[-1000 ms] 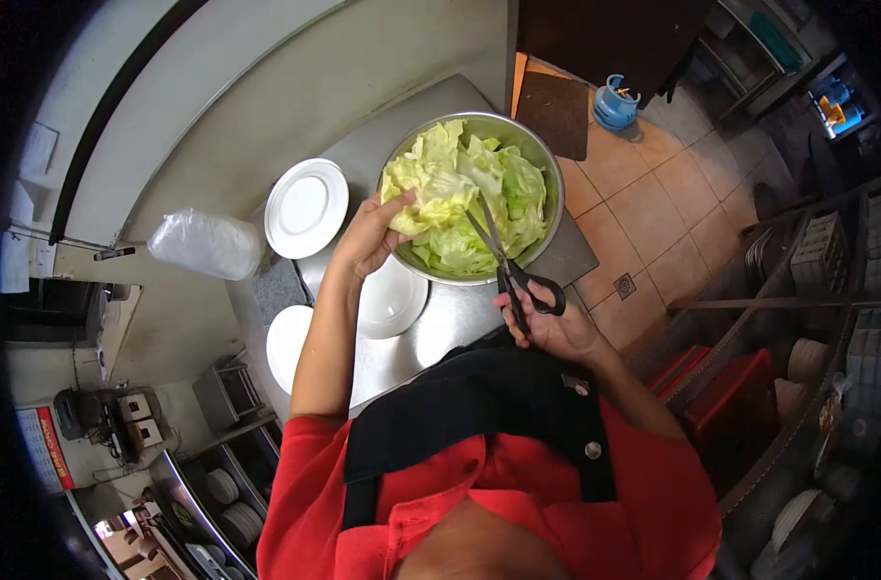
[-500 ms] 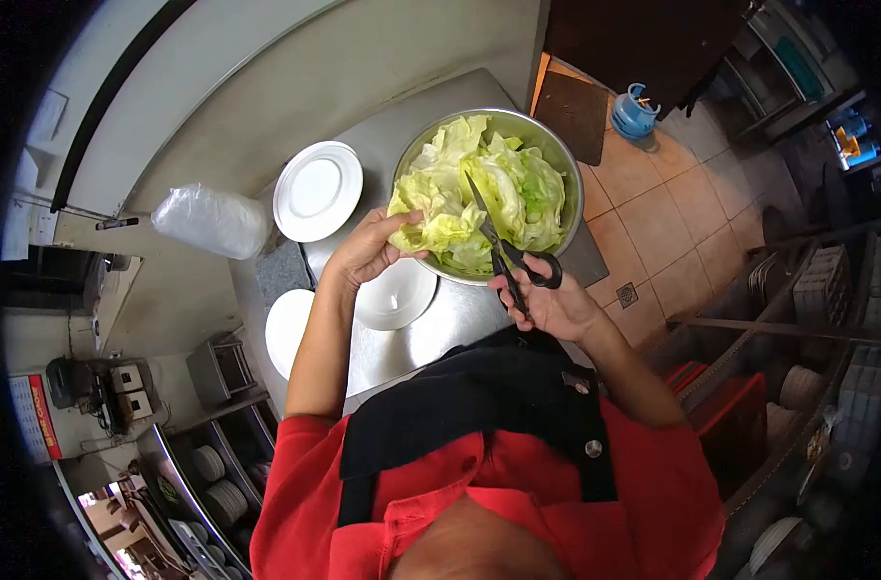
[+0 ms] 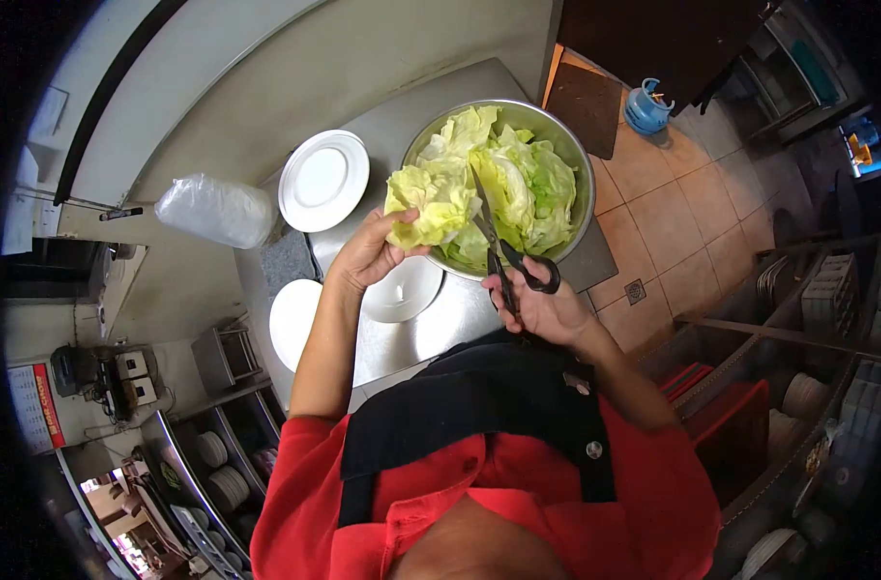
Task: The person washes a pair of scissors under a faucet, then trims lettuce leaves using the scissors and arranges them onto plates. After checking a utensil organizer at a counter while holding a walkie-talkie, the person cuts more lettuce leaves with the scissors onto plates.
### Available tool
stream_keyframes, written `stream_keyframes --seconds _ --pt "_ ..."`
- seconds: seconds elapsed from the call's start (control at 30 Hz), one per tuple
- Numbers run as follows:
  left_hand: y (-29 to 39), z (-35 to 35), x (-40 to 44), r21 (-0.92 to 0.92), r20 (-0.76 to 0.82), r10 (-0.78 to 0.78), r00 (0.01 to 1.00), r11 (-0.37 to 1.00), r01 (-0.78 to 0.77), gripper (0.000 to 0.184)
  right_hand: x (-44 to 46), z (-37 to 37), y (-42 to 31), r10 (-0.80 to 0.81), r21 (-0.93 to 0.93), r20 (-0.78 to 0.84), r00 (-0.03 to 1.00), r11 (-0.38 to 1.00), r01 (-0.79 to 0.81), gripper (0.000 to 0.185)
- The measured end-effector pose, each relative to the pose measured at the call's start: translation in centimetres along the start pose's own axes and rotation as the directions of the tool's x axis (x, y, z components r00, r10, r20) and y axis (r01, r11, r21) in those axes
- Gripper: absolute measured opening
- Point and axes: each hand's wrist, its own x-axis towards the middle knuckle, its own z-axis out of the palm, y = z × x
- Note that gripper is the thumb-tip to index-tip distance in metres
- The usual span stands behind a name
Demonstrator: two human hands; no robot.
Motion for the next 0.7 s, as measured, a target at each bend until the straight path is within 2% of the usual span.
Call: stream_keyframes --seconds 0.07,0.13,0.2,0.27,0.37,0.4,0.47,0.57,0.7 --pt "-0.2 0.5 -0.4 0.14 -0.03 -0.021 0.999 0.99 0.025 0.04 0.7 -0.5 -0.1 0.011 -0.03 0.037 0.999 0.999 -0.01 0.06" --pt "-0.3 0.9 -1.0 0.161 -0.029 -0.03 0.999 0.986 0.034 0.047 1.1 -0.9 -0.5 -0.023 -0.143 -0.03 0.999 0.99 0.019 0.056" --pt "-0.5 0.3 -1.4 0.245 0.052 0.017 0.999 0.969 -0.029 0.054 0.8 -0.3 -0.9 -0.03 -0.156 -0.079 0.996 0.988 0.017 0.049" --pt "-0.5 -0.2 -1.9 0.233 0.037 -0.001 0.999 0.973 -0.008 0.061 0.5 0.1 -1.1 -0.132 -0.249 -0.138 0.982 0.964 0.094 0.044" --pt "-0.3 -0.2 -2.7 0.206 0.09 0.014 0.996 0.978 -0.032 0.065 0.1 0.1 -0.6 -0.207 -0.143 -0.152 0.967 0.972 0.185 0.042" --pt "-0.4 -0.4 -3.0 0.198 0.079 0.025 0.997 0.979 -0.04 0.065 -0.1 0.1 -0.6 -0.192 -0.148 -0.147 0.97 0.974 0.17 0.042" --pt "-0.5 -0.9 -3.5 0.113 0.228 0.058 0.972 0.99 -0.086 0.072 -0.6 0.3 -0.9 -0.223 0.034 -0.151 0.963 0.972 0.23 0.053" --pt "-0.8 -1.6 -5.1 0.11 0.184 0.076 0.98 0.989 -0.097 0.078 -1.5 0.2 -0.8 -0.232 0.009 -0.152 0.961 0.972 0.237 0.053" --pt "-1.4 -2.7 -7.8 0.071 0.138 0.094 0.986 0.992 -0.105 0.083 -2.2 0.2 0.0 -0.223 -0.123 -0.108 0.969 0.97 0.209 0.058"
